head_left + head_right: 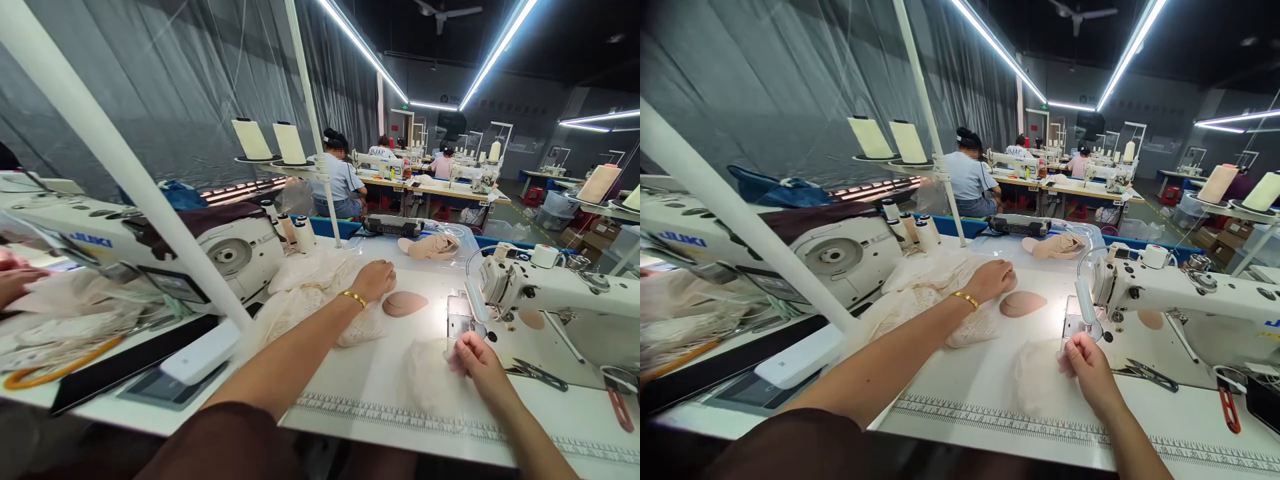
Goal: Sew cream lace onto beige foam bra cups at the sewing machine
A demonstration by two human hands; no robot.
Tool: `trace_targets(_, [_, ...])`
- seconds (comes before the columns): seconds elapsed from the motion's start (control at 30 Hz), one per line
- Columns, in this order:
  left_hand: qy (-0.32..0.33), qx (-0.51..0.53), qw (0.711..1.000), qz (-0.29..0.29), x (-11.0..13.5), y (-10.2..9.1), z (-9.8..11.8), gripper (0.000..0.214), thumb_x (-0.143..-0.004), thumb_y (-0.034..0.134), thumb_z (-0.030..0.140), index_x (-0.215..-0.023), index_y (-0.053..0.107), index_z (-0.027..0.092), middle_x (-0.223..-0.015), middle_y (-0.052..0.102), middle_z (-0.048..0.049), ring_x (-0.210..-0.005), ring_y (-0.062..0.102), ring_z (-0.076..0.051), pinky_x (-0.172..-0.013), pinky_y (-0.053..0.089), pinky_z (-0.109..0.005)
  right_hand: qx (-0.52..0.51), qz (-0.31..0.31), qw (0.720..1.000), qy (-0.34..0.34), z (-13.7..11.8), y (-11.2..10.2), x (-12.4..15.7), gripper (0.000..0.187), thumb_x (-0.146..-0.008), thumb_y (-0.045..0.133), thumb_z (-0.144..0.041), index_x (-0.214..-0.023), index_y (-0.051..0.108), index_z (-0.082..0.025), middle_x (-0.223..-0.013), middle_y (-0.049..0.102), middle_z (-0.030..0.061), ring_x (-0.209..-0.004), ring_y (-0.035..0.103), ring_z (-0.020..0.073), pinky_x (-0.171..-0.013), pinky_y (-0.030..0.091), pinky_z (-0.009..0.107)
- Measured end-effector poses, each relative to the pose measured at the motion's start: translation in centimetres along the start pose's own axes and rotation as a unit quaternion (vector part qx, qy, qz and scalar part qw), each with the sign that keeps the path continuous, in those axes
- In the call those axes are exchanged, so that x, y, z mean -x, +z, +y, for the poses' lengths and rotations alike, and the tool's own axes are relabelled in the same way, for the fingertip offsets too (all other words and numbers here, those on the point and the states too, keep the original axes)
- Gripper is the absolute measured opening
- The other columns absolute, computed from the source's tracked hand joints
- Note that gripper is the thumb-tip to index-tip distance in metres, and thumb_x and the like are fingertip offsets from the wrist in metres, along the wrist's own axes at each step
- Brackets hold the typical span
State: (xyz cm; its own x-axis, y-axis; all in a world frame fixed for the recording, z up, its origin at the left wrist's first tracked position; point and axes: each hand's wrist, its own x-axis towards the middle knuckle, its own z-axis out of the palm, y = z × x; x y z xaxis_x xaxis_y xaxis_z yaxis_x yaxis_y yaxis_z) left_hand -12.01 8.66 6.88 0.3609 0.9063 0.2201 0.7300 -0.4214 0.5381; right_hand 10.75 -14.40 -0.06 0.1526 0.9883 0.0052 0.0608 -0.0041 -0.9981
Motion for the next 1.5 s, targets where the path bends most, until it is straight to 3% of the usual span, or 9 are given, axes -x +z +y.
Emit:
trace_targets(0.33, [-0.034, 0.386, 0.903, -0.184, 10.3, 0.8, 6.7, 0.024, -0.066, 0.065, 0.026, -0.088, 0.062, 0.016, -0.08, 0.065, -0.0024, -0.07, 0.06, -0.015, -0.06, 0.045, -0.024, -0.082, -0.003, 0.996, 0.028, -0.6, 0.0, 0.1, 0.065, -0.085, 0.057, -0.084, -0.093, 0.065, -0.02, -0.08, 0.072, 0.0058, -0.074, 0.068, 0.021, -0.067, 0.05, 0.031])
trace_targets(0.5, [-0.028, 0.36, 0.911, -0.198, 11.4, 2.8, 8.0, 0.029, -0.064, 0.067, 0.022, -0.092, 0.065, 0.018, -0.083, 0.063, -0.0009, -0.081, 0.061, -0.019, -0.071, 0.049, -0.029, 0.01, 0.004, 1.0, -0.02, -1.4, 0.5, 0.9, 0.053, -0.08, 0.072, -0.073, -0.088, 0.063, -0.022, -0.076, 0.068, 0.0018, -0.074, 0.069, 0.0222, -0.067, 0.053, 0.032])
trace_targets(0.67, [0.086, 0.308, 0.919, -0.232, 10.4, 0.2, 9.0, 0.043, -0.08, 0.072, 0.035, -0.12, 0.066, 0.021, -0.127, 0.067, -0.0107, -0.121, 0.06, -0.029, -0.108, 0.046, -0.046, 0.12, -0.047, 0.991, -0.048, -4.1, 0.5, 2.2, 0.027, -0.094, 0.063, -0.05, -0.092, 0.065, -0.022, -0.077, 0.066, 0.0001, -0.075, 0.068, 0.0198, -0.067, 0.05, 0.03])
trace_targets(0.83, [0.185, 0.342, 0.786, -0.481, 10.7, -0.4, 10.5, 0.092, -0.067, 0.092, 0.041, -0.144, 0.045, 0.027, -0.137, 0.063, -0.0099, -0.135, 0.053, -0.032, -0.113, 0.04, -0.046, 0.236, -0.178, 0.95, -0.104, -9.0, -0.1, 4.1, 0.015, -0.097, 0.057, -0.025, -0.09, 0.07, -0.024, -0.085, 0.072, 0.0001, -0.077, 0.066, 0.018, -0.07, 0.049, 0.028])
trace_targets(0.97, [0.151, 0.412, 0.689, -0.576, 11.0, 0.7, 9.6, 0.061, -0.069, 0.089, 0.047, -0.112, 0.053, 0.025, -0.098, 0.066, -0.0004, -0.096, 0.064, -0.022, -0.081, 0.05, -0.032, 0.265, -0.21, 0.937, -0.085, -11.6, -1.1, 4.7, 0.014, -0.098, 0.059, -0.027, -0.101, 0.073, -0.026, -0.09, 0.074, 0.0, -0.076, 0.069, 0.0181, -0.071, 0.051, 0.028])
trace_targets(1.13, [0.12, 0.341, 0.814, -0.455, 11.0, 0.0, 8.2, 0.039, -0.077, 0.076, 0.049, -0.083, 0.05, 0.021, -0.076, 0.05, 0.0047, -0.065, 0.048, -0.012, -0.055, 0.035, -0.023, 0.385, -0.114, 0.898, -0.179, -12.0, -1.5, 3.9, 0.017, -0.101, 0.054, -0.024, -0.093, 0.069, -0.025, -0.078, 0.071, -0.0011, -0.071, 0.066, 0.017, -0.064, 0.047, 0.026])
trace_targets(1.27, [0.208, 0.201, 0.944, -0.157, 10.7, -1.2, 8.1, 0.025, -0.084, 0.064, 0.03, -0.074, 0.043, 0.021, -0.068, 0.043, 0.0058, -0.063, 0.04, -0.012, -0.056, 0.03, -0.024, 0.445, 0.073, 0.8, -0.397, -9.8, 0.0, 2.7, 0.02, -0.101, 0.049, -0.012, -0.101, 0.066, -0.022, -0.088, 0.075, 0.0042, -0.075, 0.068, 0.0177, -0.067, 0.049, 0.026])
trace_targets(1.4, [0.384, -0.057, 0.921, 0.029, 10.7, -0.4, 6.5, 0.019, -0.088, 0.051, 0.005, -0.078, 0.05, 0.021, -0.071, 0.053, 0.0022, -0.065, 0.047, -0.016, -0.062, 0.034, -0.03, 0.452, 0.123, 0.753, -0.462, -5.0, 1.0, 0.9, 0.027, -0.097, 0.05, -0.003, -0.11, 0.064, -0.022, -0.106, 0.075, 0.0061, -0.092, 0.069, 0.0183, -0.078, 0.052, 0.026])
trace_targets(1.5, [0.446, -0.203, 0.872, 0.01, 11.3, 1.1, 5.4, 0.014, -0.089, 0.059, 0.008, -0.083, 0.055, 0.02, -0.086, 0.063, -0.0036, -0.075, 0.054, -0.021, -0.068, 0.039, -0.035, 0.507, 0.061, 0.754, -0.413, -1.2, 0.3, -0.4, 0.03, -0.095, 0.044, -0.002, -0.099, 0.065, -0.022, -0.099, 0.073, 0.004, -0.081, 0.066, 0.0179, -0.066, 0.049, 0.026])
